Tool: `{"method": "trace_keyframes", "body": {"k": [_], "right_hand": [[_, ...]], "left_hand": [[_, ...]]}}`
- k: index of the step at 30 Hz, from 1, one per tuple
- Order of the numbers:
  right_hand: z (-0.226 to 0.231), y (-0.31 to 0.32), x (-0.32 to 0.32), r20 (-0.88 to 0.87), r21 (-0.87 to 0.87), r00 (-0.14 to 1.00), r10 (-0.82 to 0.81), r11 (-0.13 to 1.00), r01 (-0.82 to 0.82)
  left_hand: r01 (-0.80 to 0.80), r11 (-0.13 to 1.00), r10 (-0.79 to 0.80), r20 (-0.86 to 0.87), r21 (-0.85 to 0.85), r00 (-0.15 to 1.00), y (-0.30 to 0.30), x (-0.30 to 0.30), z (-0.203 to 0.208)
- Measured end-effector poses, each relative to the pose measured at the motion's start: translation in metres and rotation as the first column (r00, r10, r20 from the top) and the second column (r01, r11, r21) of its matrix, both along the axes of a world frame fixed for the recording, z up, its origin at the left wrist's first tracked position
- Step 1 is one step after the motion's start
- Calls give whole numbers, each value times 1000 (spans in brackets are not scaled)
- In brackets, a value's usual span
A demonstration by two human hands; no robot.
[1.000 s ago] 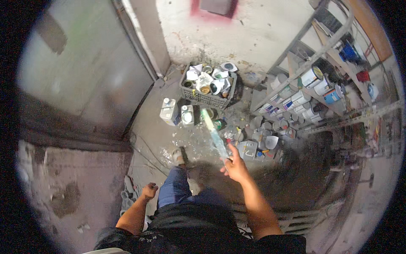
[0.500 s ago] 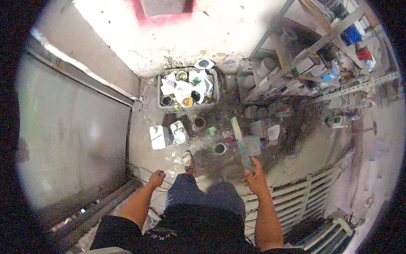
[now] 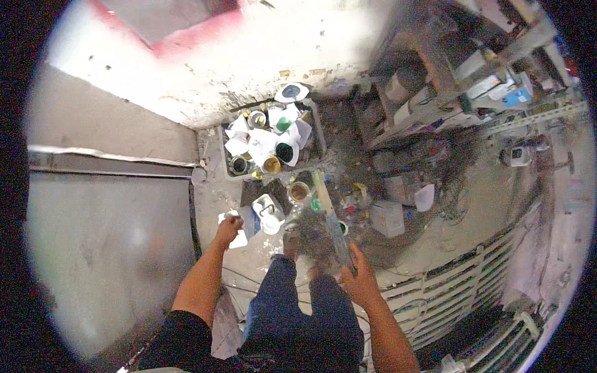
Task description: The person mixes paint using a stir stick, pours liquid from a large container into a smaller one, and handles various paint cans and tools in a workshop. They then move to a car and touch the hood while holding a spray gun.
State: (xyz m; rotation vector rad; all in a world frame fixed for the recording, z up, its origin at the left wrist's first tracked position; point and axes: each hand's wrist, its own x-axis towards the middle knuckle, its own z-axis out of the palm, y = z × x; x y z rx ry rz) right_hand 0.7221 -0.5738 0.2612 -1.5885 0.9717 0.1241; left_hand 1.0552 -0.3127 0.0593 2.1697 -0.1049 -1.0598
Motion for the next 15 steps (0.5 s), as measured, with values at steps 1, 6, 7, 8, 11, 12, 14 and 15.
{"method": "trace_keyframes", "body": {"k": [1,6,7,8,11,12,14,15], "right_hand": [[-17,-3,4,-12,-6,1000,13,1000,-13],[-72,-15,38,-100,37,987,-122,991,126],[-73,-16,52,-164,126,971,-173,973,195],[-85,-12,55,-168,102,967,-190,973,209],[-108,-4,66,-184,101,964,-190,972,211],[-118,1,61,-188,66,971,-149,984,164],[-131,10,51,-175,66,973,-151,984,164],[-131,10,55,-153,105,972,-178,975,195]], "left_hand": [[-28,999,28,10,-40,1000,-15,20,-21],[-270,940,244,-145,-207,959,-127,109,-113],[-278,946,255,-146,-167,956,-142,124,-127],[-285,950,265,-150,-130,953,-155,137,-145],[-499,863,460,-283,-80,842,-170,181,-193],[-581,814,547,-331,-5,769,-180,186,-199],[-666,746,607,-419,5,676,-207,187,-209],[-685,728,617,-449,15,646,-213,194,-217]]}}
